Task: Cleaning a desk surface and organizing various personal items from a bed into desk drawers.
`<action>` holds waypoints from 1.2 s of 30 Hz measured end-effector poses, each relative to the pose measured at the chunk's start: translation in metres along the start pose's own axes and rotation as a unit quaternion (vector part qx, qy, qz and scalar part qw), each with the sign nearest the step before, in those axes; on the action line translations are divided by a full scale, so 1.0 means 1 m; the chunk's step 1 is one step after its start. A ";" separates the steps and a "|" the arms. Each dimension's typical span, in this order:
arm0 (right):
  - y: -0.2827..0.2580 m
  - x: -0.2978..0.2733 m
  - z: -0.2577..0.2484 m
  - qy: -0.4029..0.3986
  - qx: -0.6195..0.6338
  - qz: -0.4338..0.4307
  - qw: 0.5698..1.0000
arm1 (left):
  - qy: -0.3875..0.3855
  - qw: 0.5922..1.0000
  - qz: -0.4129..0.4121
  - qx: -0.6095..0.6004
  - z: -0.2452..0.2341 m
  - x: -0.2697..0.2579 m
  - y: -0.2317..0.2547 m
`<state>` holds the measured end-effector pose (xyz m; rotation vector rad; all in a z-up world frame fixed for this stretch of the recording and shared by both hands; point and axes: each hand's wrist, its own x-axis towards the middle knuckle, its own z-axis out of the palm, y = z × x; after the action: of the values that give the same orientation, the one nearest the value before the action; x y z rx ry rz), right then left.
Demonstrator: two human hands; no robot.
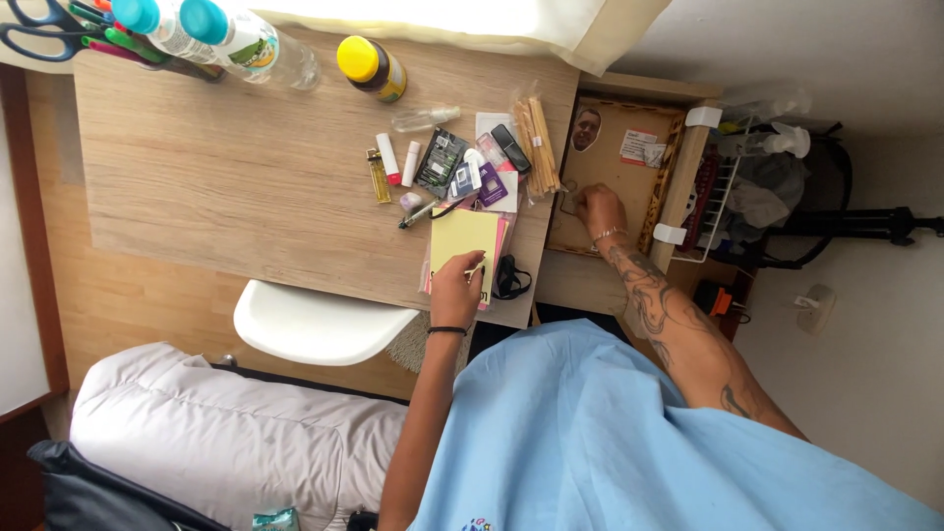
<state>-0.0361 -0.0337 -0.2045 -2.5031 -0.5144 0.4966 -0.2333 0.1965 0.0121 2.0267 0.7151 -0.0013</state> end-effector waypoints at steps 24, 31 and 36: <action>-0.127 -0.090 -0.058 0.032 0.107 -0.209 0.972 | -0.012 0.997 0.060 0.040 0.008 0.015 0.001; -0.017 -0.044 -0.004 0.104 0.189 0.085 0.973 | -0.009 0.999 0.031 0.037 0.002 0.007 0.010; -0.020 -0.025 0.009 0.097 0.096 0.029 0.990 | -0.013 0.999 0.034 0.032 0.006 0.004 0.012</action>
<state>-0.0668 -0.0258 -0.1943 -2.3554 -0.3039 0.3030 -0.2220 0.1888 0.0172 2.1075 0.6369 -0.0105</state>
